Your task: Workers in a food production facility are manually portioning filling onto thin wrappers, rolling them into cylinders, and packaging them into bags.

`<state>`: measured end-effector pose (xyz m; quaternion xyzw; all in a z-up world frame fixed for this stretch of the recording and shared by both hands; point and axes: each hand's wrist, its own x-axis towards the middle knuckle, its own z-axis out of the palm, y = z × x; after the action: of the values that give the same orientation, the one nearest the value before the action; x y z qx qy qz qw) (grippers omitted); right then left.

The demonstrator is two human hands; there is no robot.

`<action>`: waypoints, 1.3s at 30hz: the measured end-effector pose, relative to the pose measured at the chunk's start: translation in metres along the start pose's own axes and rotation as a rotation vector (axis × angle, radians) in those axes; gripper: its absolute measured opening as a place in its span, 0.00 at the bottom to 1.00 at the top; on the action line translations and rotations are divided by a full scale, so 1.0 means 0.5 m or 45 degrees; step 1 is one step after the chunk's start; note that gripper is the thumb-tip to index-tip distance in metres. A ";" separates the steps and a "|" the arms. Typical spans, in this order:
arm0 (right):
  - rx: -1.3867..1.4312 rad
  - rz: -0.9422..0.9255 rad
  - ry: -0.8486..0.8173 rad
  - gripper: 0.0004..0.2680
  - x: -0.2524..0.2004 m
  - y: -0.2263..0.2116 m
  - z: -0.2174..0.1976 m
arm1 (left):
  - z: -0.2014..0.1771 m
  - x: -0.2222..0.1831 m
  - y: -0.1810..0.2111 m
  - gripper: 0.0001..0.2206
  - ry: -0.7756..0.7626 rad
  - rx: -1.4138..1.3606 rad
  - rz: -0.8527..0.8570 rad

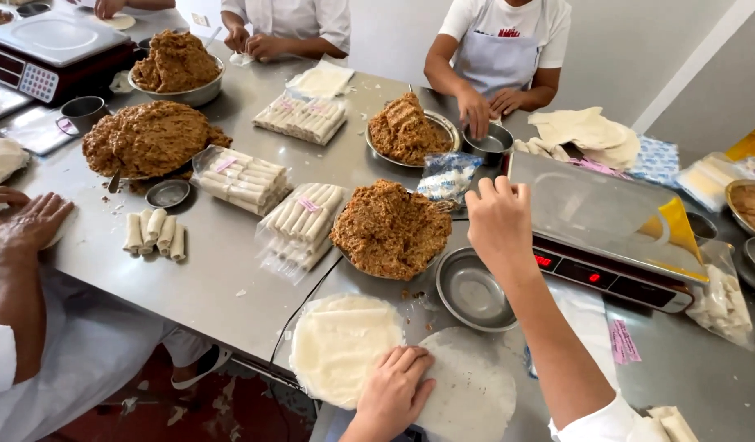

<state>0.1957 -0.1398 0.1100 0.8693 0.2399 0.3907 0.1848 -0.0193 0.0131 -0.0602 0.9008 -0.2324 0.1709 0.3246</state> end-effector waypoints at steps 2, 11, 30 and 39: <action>0.033 0.026 0.018 0.06 -0.003 0.001 -0.013 | 0.005 -0.002 -0.001 0.15 0.013 0.011 0.008; -0.007 0.304 -0.373 0.07 -0.067 -0.004 0.059 | -0.001 -0.002 -0.004 0.15 0.005 0.022 0.030; 1.088 0.812 -0.614 0.09 -0.127 -0.161 0.040 | 0.011 -0.009 -0.012 0.16 0.015 0.054 0.060; 0.553 0.181 -0.352 0.04 -0.119 -0.238 -0.013 | 0.016 -0.011 -0.015 0.17 0.008 0.087 0.056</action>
<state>0.1235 -0.0752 0.0183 0.9483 0.2290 0.2195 -0.0031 -0.0188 0.0144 -0.0725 0.9055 -0.2450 0.1888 0.2905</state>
